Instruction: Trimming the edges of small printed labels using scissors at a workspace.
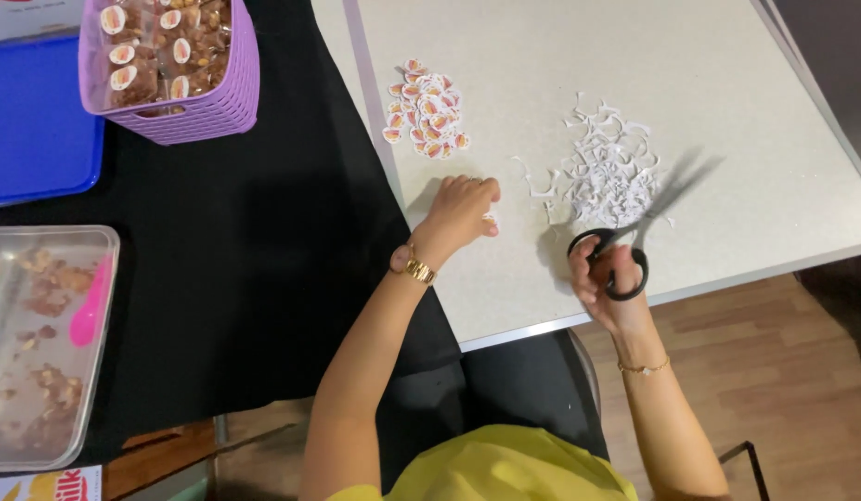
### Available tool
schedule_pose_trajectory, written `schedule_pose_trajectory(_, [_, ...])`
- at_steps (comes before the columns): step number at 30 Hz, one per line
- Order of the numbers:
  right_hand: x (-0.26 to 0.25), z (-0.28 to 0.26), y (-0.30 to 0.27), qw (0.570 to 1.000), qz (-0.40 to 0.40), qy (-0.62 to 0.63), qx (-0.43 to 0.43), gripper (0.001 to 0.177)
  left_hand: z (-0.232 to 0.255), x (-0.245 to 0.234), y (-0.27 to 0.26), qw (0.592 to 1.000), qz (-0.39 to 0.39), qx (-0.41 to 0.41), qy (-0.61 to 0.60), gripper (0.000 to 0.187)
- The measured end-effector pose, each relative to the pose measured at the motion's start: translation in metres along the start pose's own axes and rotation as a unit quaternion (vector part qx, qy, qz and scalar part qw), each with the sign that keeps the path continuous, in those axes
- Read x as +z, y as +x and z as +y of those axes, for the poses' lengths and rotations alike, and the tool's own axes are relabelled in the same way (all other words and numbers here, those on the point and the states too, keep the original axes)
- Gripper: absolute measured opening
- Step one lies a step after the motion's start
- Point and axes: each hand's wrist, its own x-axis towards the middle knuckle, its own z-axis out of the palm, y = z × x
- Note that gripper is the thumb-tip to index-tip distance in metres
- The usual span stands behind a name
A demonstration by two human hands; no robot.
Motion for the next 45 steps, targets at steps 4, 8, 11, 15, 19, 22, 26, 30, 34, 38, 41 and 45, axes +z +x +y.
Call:
schedule_pose_trajectory(4, [0.025,-0.001,-0.001,0.972,0.093,-0.186,-0.11,0.055,0.002,-0.01,0.006,1.0,-0.011,0.013,0.001,0.033])
schedule_pose_trajectory(8, [0.055,-0.007,0.002,0.939,0.132,-0.283,-0.146,0.047,0.006,-0.021,-0.001,0.999,-0.02,0.038,0.008,0.03])
schedule_pose_trajectory(11, [0.06,-0.01,0.012,0.903,0.141,-0.389,-0.118,0.03,-0.003,-0.012,0.013,0.999,-0.008,0.047,0.013,0.026])
schedule_pose_trajectory(15, [0.092,-0.024,0.029,0.905,0.156,-0.383,-0.102,0.024,-0.003,-0.012,0.024,0.997,0.003,0.069,0.016,0.025])
schedule_pose_trajectory(19, [0.114,-0.035,0.052,0.912,0.156,-0.368,-0.089,0.026,-0.007,-0.005,0.04,0.998,-0.005,0.059,0.021,0.029])
schedule_pose_trajectory(22, [0.119,-0.04,0.078,0.914,0.151,-0.365,-0.088,0.026,-0.002,-0.012,0.044,0.997,-0.03,0.054,0.041,0.035])
schedule_pose_trajectory(26, [0.099,-0.021,0.126,0.962,0.175,-0.206,-0.034,0.033,-0.007,0.002,0.053,0.995,-0.028,0.066,0.063,0.037])
schedule_pose_trajectory(30, [0.097,-0.004,0.139,0.97,0.207,-0.124,-0.037,0.039,-0.009,0.005,0.05,0.995,-0.024,0.079,0.053,0.048])
schedule_pose_trajectory(34, [0.089,-0.007,0.152,0.955,0.248,-0.117,-0.11,0.031,-0.007,-0.009,0.033,0.995,-0.001,0.065,-0.07,0.048])
schedule_pose_trajectory(38, [0.05,-0.014,0.169,0.916,0.275,-0.189,-0.224,0.031,-0.015,-0.038,0.029,0.972,0.025,0.001,-0.235,0.038])
schedule_pose_trajectory(41, [0.045,-0.027,0.172,0.907,0.272,-0.194,-0.257,0.029,-0.025,-0.057,0.036,0.933,0.102,-0.005,-0.346,0.015])
schedule_pose_trajectory(45, [0.056,-0.005,0.171,0.935,0.181,-0.214,-0.215,0.032,-0.043,-0.063,0.042,0.898,0.193,-0.022,-0.394,0.01])
